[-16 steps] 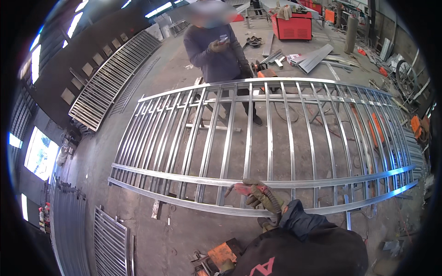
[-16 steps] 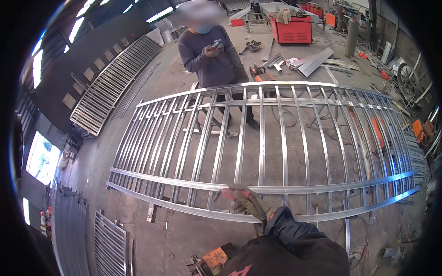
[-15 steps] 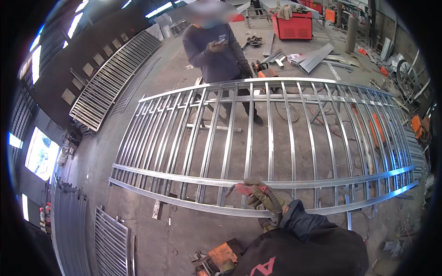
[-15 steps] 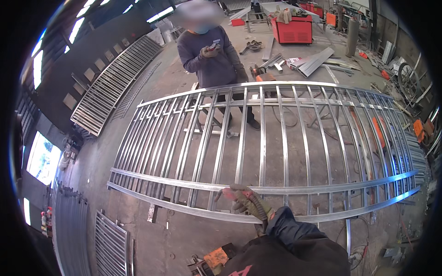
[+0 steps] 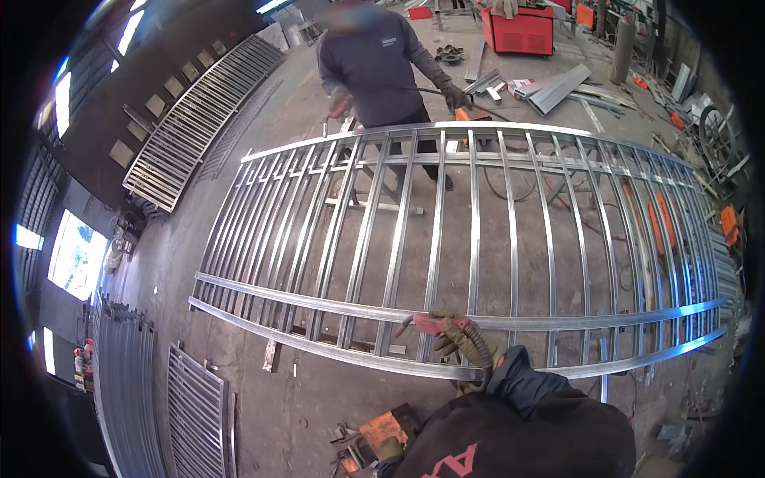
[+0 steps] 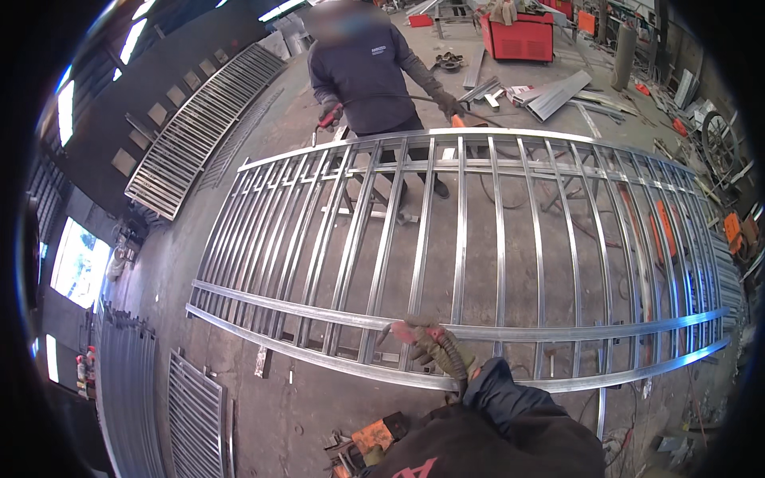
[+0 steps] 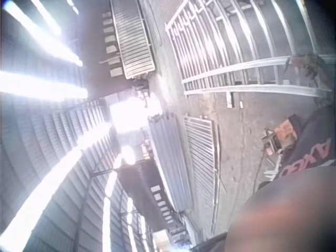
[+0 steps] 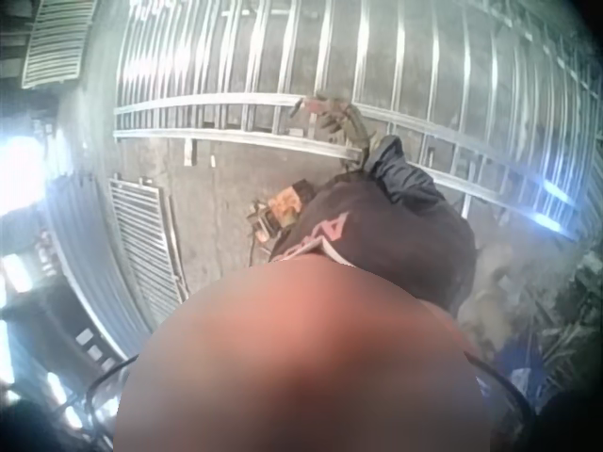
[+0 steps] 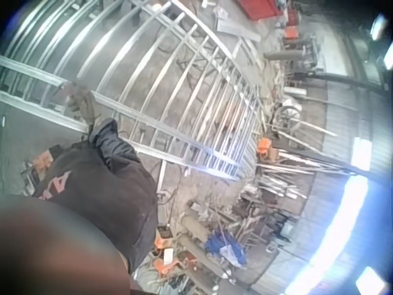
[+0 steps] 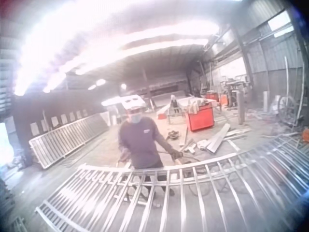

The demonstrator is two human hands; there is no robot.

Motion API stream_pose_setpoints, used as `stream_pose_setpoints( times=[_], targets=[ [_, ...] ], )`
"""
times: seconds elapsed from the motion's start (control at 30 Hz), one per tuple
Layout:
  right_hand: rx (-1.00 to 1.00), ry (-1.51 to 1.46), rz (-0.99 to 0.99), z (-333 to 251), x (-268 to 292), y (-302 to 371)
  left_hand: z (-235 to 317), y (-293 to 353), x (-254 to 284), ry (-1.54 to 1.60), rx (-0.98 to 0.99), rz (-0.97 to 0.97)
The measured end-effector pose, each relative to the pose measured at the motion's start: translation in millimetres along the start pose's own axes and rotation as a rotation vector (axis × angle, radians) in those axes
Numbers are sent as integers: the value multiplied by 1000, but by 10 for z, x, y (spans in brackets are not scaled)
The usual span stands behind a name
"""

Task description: The person welds a large metal frame structure using a welding torch. They repeatedly position the torch at intersections of metal bars and apply welds, creating bright flashes. Another worker is visible nearby, also working on the frame.

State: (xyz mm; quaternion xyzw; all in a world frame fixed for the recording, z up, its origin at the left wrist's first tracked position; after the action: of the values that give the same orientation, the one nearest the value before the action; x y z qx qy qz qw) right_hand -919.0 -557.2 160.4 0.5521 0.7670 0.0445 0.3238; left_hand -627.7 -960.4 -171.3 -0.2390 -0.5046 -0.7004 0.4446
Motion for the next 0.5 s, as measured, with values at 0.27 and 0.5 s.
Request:
stream_pose_setpoints(
  times=[0.27,0.5],
  targets=[
    [4,-51,-16,107,-7,-88,21,95,117,-82,-85,79],
    [-50,-30,-77,100,-121,-51,122,157,52,-15,35,95]
  ],
)
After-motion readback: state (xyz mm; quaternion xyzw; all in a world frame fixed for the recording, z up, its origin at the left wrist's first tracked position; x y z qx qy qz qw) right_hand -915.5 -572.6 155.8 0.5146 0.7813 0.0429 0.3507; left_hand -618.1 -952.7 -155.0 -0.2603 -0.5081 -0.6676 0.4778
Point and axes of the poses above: each hand's wrist, its own y-axis away from the middle knuckle, its own x-axis out of the back of the hand, z = x × y, the point moved 8 cm from there along -y, towards the middle knuckle, and after that the axes turned 14 degrees about -x, right-handed, at the moved point
